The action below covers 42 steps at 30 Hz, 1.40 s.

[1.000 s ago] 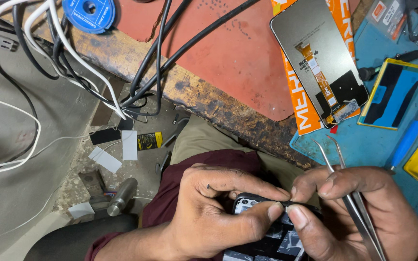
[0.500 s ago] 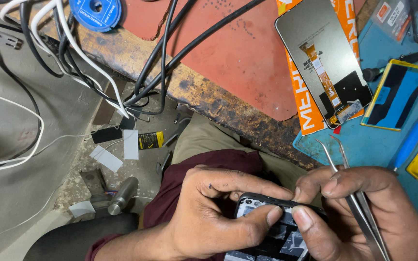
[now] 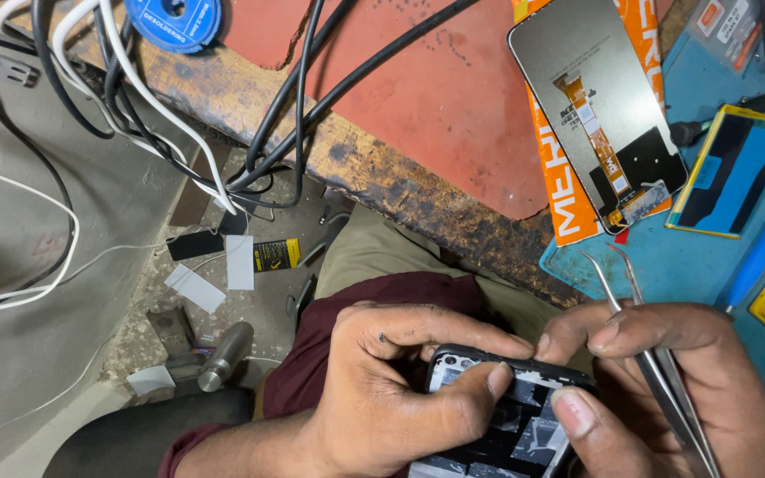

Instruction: The person uses a heat gun to warm the back of a disassembled smartphone, then uses tweezers to peel off black adhesive tape from the phone's frame. The person repeats heating and peeling steps to remove multiple pieces of tape.

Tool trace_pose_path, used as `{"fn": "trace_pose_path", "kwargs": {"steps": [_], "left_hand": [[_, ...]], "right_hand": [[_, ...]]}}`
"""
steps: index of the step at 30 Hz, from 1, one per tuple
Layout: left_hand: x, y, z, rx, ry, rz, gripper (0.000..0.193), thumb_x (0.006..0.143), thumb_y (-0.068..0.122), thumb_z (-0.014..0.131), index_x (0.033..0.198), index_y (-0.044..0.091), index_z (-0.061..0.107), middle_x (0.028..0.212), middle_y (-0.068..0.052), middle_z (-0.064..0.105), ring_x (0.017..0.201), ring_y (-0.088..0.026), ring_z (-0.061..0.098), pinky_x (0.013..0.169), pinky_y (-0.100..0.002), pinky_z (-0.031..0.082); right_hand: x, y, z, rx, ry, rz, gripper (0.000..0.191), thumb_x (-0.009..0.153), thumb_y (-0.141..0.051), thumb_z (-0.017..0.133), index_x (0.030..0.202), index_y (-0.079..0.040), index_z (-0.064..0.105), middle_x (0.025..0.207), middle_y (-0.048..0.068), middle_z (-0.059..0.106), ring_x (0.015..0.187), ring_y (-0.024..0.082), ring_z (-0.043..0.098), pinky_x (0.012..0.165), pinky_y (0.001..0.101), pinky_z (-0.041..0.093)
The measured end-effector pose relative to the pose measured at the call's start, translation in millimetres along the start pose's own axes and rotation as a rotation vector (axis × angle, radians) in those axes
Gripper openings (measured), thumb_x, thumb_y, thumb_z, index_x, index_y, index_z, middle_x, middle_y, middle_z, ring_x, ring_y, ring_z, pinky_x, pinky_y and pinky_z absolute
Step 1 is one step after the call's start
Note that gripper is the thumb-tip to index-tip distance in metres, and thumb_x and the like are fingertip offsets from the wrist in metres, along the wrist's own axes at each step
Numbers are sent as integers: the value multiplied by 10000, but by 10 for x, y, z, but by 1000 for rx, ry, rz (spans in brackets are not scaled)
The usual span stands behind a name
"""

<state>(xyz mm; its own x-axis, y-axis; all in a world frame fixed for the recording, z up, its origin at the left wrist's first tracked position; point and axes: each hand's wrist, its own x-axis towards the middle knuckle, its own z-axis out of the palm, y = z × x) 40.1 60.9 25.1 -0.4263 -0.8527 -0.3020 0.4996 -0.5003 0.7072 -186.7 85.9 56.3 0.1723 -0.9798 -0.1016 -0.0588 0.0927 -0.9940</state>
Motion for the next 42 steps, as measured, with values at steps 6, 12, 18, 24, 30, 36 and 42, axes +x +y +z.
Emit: {"fn": "trace_pose_path", "kwargs": {"steps": [6, 12, 18, 24, 30, 36, 42], "left_hand": [[-11, -23, 7, -23, -15, 2, 192, 917, -44, 734, 1102, -71, 778, 823, 19, 685, 719, -6, 539, 631, -194, 418], [-19, -23, -12, -96, -42, -47, 242, 930, -61, 728, 1170, -85, 751, 898, -10, 720, 767, -15, 573, 670, -198, 451], [-45, -68, -5, -114, -39, -53, 301, 937, -85, 720, 1238, -97, 725, 916, -15, 720, 789, -13, 584, 683, -185, 458], [-45, -82, -20, -106, -29, -45, 341, 937, -90, 722, 1278, -94, 713, 887, -4, 700, 754, 1, 555, 644, -168, 428], [-35, -141, -72, -118, -25, -66, 346, 933, -94, 714, 1278, -98, 701, 964, -15, 724, 860, -19, 613, 773, -173, 508], [26, -183, -139, -141, -115, 47, 461, 1017, 110, 670, 1428, -78, 582, 1222, -114, 689, 1061, -102, 619, 926, -254, 508], [-10, -347, -138, -495, -201, -136, 918, 1001, 608, 474, 1702, 52, 273, 1391, -219, 604, 1227, -250, 630, 1091, -410, 508]], "right_hand": [[-6, 56, -22, 30, -27, 14, 542, 875, 134, 658, 1327, -36, 414, 1162, 265, 650, 970, 147, 704, 814, 263, 610], [56, 0, 33, -88, -50, -103, 556, 839, 72, 739, 1264, -80, 415, 1167, 232, 636, 1059, 188, 737, 901, 306, 647], [130, -68, 5, -444, 47, -92, 437, 788, -13, 786, 1117, -126, 521, 1091, 204, 720, 1018, 202, 762, 902, 362, 651], [111, -5, -5, -540, 33, -248, 406, 851, -68, 787, 1132, -166, 511, 1023, 117, 760, 967, 205, 788, 1009, 424, 608], [101, -28, -15, -432, -9, -172, 360, 891, -44, 769, 1146, -163, 545, 1088, 127, 757, 1049, 177, 769, 966, 368, 631], [249, -19, -63, -455, -83, -141, 369, 859, 6, 744, 1133, -127, 537, 1093, 158, 745, 1087, 189, 753, 916, 341, 633], [390, 9, 13, -447, -107, -153, 364, 851, 31, 748, 1111, -69, 515, 1086, 197, 744, 972, 171, 779, 810, 285, 642]]}}
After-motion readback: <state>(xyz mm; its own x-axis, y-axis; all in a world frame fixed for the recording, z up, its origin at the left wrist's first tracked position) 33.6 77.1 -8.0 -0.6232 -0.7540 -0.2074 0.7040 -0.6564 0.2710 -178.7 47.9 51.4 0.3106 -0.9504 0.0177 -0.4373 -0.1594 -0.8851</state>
